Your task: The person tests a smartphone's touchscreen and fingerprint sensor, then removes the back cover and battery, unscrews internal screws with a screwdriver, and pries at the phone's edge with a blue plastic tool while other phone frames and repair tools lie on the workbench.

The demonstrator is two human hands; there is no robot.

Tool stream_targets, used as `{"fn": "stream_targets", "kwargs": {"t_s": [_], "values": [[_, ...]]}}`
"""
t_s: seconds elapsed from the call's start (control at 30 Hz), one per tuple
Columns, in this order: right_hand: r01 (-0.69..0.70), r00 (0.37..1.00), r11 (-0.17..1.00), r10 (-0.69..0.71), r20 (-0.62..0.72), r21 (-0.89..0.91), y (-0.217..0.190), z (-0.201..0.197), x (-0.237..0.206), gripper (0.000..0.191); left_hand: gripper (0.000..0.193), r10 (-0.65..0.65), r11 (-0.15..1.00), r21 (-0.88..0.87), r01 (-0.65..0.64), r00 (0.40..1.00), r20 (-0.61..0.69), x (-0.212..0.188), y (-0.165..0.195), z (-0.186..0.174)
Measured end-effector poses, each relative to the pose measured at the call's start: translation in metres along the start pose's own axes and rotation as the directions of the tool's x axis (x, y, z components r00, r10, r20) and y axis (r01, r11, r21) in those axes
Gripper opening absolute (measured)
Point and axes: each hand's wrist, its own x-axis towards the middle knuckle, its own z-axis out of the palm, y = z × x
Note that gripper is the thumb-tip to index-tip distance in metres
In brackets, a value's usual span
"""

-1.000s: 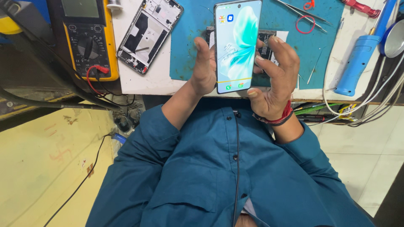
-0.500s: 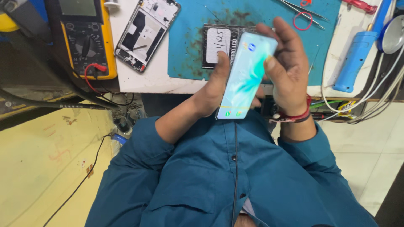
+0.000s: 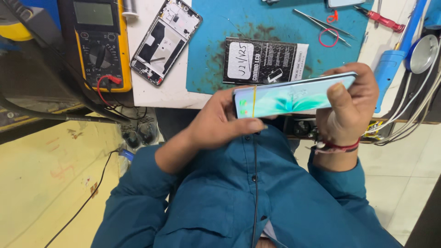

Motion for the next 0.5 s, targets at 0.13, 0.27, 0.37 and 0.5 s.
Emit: {"fn": "stream_targets", "kwargs": {"t_s": [0.13, 0.27, 0.37, 0.5], "values": [[0.097, 0.992, 0.995, -0.100, -0.083, -0.039, 0.012, 0.003, -0.018, 0.038, 0.031, 0.134, 0.977, 0.193, -0.092, 0.967, -0.218, -0.009, -0.012, 0.017], [0.141, 0.986, 0.987, -0.147, -0.080, -0.074, 0.015, 0.003, -0.027, 0.037, 0.024, 0.192, 0.958, 0.259, -0.126, 0.950, -0.246, -0.012, -0.008, 0.019], [0.168, 0.984, 0.985, -0.170, -0.055, -0.050, 0.015, 0.002, -0.030, 0.035, 0.025, 0.198, 0.953, 0.273, -0.133, 0.953, -0.228, -0.011, -0.002, 0.021], [0.215, 0.976, 0.976, -0.216, -0.021, -0.042, 0.015, 0.002, -0.030, 0.032, 0.020, 0.218, 0.945, 0.285, -0.158, 0.957, -0.192, -0.011, 0.002, 0.023]]}}
